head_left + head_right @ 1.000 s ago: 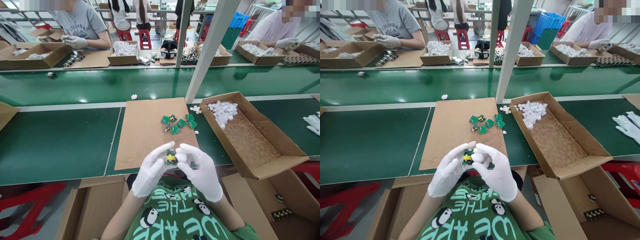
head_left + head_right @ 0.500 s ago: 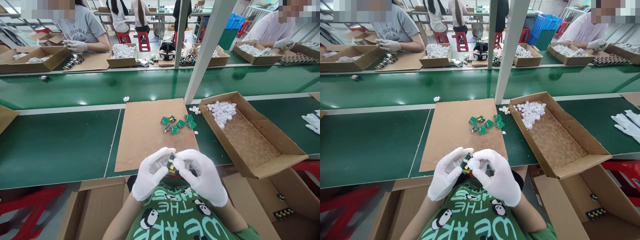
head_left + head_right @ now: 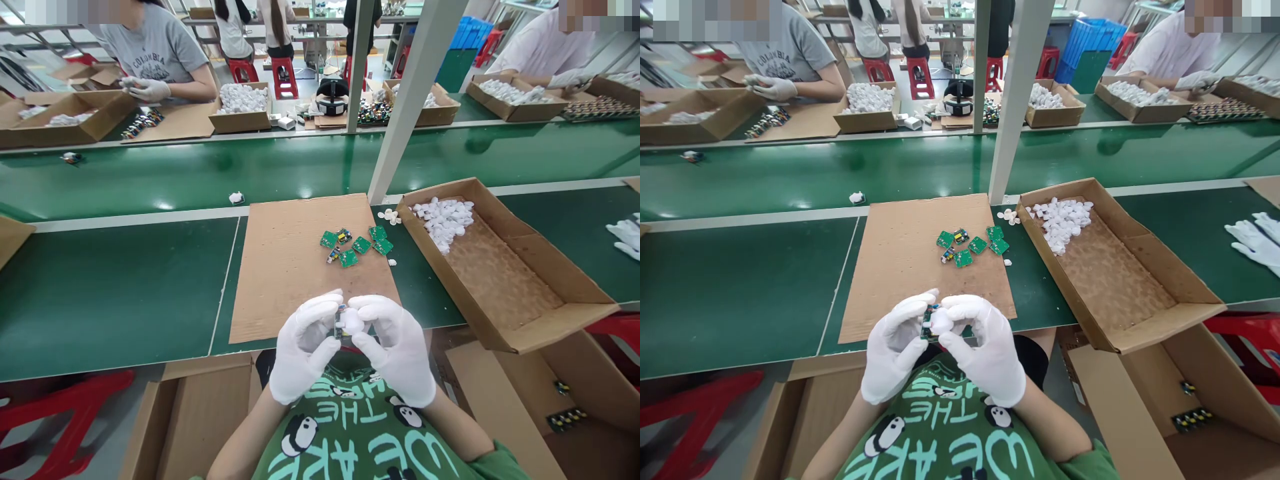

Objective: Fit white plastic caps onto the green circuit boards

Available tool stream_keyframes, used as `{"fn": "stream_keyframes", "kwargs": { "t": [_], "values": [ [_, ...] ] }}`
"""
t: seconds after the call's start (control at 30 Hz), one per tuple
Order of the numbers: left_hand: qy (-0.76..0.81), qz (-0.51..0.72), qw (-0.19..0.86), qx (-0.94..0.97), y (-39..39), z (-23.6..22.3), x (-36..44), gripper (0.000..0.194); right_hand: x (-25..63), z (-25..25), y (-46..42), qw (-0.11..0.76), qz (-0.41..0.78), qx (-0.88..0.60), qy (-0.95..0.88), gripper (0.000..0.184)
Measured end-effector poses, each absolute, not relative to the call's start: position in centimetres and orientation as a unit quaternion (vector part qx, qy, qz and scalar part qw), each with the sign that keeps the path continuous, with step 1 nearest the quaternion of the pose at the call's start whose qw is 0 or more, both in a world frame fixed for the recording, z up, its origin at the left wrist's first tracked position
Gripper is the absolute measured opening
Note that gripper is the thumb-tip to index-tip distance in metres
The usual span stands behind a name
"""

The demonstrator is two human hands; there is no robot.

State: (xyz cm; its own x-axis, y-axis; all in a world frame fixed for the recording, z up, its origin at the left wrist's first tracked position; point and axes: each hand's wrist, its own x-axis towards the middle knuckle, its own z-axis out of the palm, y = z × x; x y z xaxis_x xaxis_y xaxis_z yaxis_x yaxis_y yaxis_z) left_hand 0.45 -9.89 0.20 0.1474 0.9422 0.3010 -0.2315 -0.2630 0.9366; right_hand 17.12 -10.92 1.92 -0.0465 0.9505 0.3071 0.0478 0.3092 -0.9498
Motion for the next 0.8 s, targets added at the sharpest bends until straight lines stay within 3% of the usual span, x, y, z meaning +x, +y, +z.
{"fn": "stream_keyframes", "kwargs": {
  "t": [0.17,0.27,0.33,0.43,0.6,0.8],
  "values": [
    [0.307,0.588,0.537,0.522,-10.1,0.3,0.8,0.035,17.0,1.4,-10.5,0.574,0.283,-0.375,-0.671,0.039],
    [0.340,0.555,0.591,0.477,-9.5,1.3,0.4,0.051,17.7,2.9,-10.2,0.513,0.218,-0.400,-0.727,0.043],
    [0.374,0.456,0.641,0.491,-9.0,2.4,0.0,0.054,18.1,4.1,-10.0,0.440,0.180,-0.405,-0.781,0.038],
    [0.391,0.275,0.704,0.526,-8.7,3.9,-0.3,0.035,18.2,4.8,-9.6,0.385,0.133,-0.385,-0.828,0.031],
    [0.327,0.290,0.742,0.509,-9.0,4.2,0.0,0.028,17.6,2.9,-9.2,0.459,0.138,-0.300,-0.825,0.050],
    [0.321,0.261,0.764,0.496,-8.8,4.0,-0.4,0.022,18.0,2.7,-9.2,0.467,0.157,-0.278,-0.824,0.045]
  ]
}}
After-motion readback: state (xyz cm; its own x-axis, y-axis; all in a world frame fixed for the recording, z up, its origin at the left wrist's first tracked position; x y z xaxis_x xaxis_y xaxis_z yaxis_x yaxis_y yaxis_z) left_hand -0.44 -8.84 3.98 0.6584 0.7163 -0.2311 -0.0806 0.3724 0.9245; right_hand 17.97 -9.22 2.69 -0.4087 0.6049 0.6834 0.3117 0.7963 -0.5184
